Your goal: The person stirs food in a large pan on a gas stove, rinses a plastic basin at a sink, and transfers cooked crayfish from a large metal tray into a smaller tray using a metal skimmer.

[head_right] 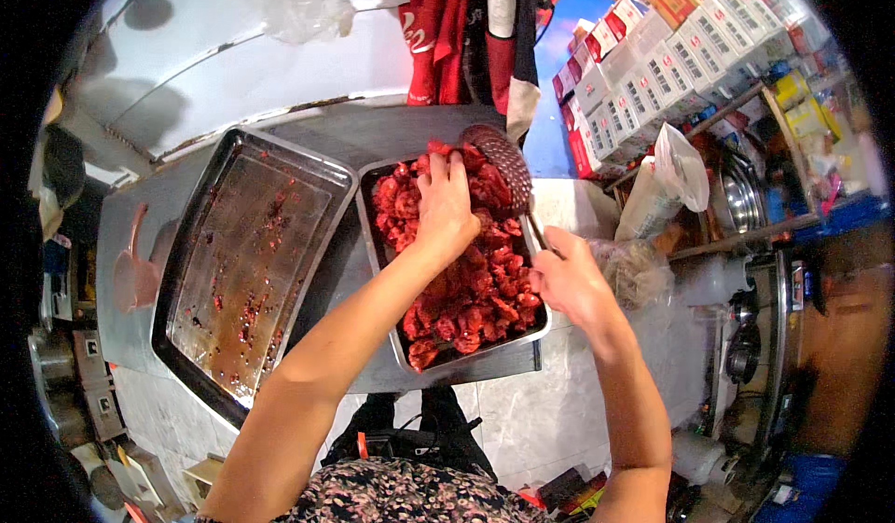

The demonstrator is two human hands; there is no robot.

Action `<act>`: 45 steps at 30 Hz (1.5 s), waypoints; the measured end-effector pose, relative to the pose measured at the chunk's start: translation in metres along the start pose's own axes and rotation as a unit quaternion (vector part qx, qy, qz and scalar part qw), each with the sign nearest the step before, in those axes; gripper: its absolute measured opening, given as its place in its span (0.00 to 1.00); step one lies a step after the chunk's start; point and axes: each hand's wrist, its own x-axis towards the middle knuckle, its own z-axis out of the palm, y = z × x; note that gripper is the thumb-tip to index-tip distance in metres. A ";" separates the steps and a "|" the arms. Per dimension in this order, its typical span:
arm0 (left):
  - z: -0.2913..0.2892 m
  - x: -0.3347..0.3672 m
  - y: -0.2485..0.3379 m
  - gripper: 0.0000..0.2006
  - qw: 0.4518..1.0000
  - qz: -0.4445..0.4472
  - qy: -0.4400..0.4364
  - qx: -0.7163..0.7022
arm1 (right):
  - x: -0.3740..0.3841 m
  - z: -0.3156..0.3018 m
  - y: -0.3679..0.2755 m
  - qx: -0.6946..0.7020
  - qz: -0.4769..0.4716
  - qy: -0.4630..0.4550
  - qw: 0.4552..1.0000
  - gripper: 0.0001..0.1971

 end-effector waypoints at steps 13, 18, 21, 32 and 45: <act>-0.012 -0.050 -0.022 0.20 0.970 0.133 -0.015 0.201 | 0.044 0.014 0.054 -0.255 -0.201 0.123 0.938 0.19; -0.022 -0.079 -0.039 0.27 0.980 0.152 0.034 0.120 | 0.047 0.023 0.056 -0.307 -0.221 0.133 0.916 0.25; -0.041 -0.108 -0.065 0.26 0.988 0.141 0.053 0.034 | 0.057 0.027 0.065 -0.369 -0.231 0.161 0.886 0.30; -0.224 -0.371 -0.281 0.35 0.796 -0.363 0.433 0.217 | 0.051 0.041 0.070 -0.136 -0.289 0.135 0.938 0.24; -0.226 -0.425 -0.412 0.14 0.681 -0.363 0.332 -0.543 | -0.120 0.131 0.036 0.310 -0.066 -0.047 0.947 0.16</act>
